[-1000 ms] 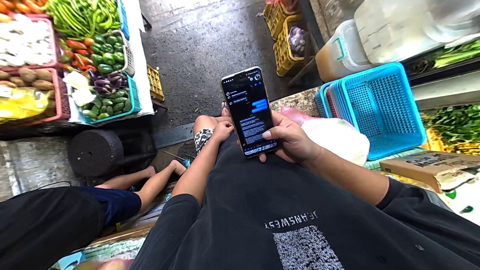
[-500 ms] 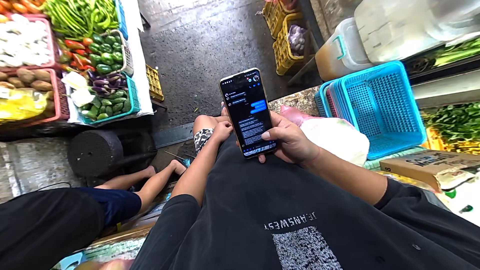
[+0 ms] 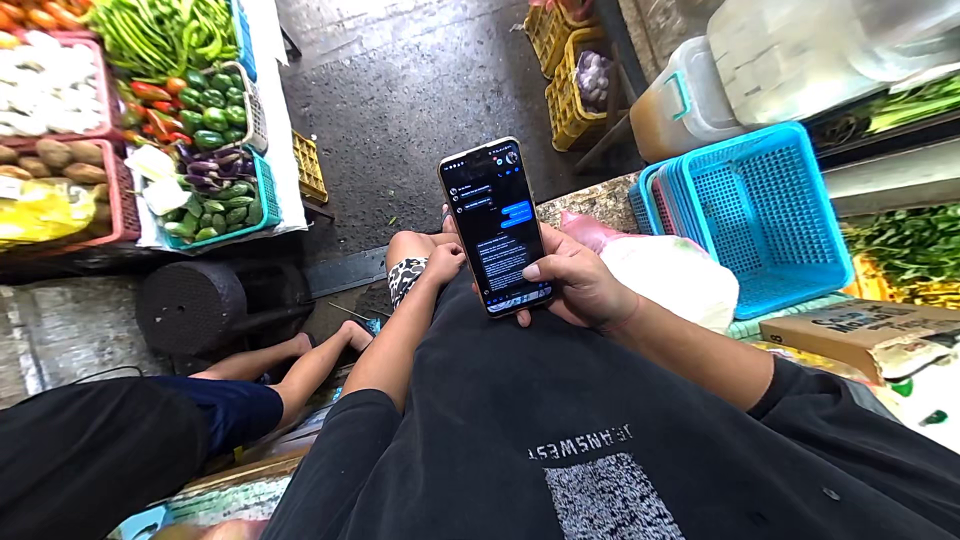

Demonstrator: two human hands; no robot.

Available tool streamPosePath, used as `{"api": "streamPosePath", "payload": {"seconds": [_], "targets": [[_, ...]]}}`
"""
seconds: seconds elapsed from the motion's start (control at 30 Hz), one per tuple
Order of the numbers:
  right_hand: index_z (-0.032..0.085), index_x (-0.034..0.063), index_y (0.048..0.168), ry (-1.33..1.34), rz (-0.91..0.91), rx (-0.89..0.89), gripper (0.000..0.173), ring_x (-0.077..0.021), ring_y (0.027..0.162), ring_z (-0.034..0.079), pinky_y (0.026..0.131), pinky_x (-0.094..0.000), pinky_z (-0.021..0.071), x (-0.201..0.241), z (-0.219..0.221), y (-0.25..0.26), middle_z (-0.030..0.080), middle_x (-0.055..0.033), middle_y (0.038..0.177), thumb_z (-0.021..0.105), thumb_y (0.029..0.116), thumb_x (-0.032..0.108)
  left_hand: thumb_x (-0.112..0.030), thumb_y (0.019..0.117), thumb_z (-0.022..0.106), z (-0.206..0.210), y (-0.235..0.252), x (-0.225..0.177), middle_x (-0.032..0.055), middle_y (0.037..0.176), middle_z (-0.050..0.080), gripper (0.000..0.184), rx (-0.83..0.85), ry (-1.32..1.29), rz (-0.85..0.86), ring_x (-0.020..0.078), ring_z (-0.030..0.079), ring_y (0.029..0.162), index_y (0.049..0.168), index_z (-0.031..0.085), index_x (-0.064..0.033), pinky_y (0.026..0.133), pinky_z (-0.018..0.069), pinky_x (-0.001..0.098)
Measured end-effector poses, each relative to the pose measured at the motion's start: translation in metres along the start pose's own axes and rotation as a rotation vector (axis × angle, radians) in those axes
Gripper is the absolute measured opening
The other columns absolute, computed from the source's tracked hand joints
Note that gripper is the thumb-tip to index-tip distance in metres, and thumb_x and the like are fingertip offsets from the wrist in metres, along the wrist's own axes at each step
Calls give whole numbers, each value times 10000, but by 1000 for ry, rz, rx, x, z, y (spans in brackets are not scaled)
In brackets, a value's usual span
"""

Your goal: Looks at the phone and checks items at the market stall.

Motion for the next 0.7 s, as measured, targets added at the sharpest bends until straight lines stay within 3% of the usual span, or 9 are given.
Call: {"api": "streamPosePath", "payload": {"seconds": [0.7], "targets": [[481, 110, 1381, -16, -6, -8, 435, -312, 880, 734, 571, -377, 616, 4, 0, 1, 666, -245, 1175, 404, 962, 22, -266, 1016, 599, -1, -2, -2, 151, 966, 715, 235, -1, -7, 0, 296, 685, 899, 1042, 727, -71, 836, 536, 554]]}}
Point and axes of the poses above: each hand's wrist, its own y-axis towards the middle knuckle, its own z-axis out of the palm, x = y × z, the point moved 4 cm from there along y, towards the middle knuckle
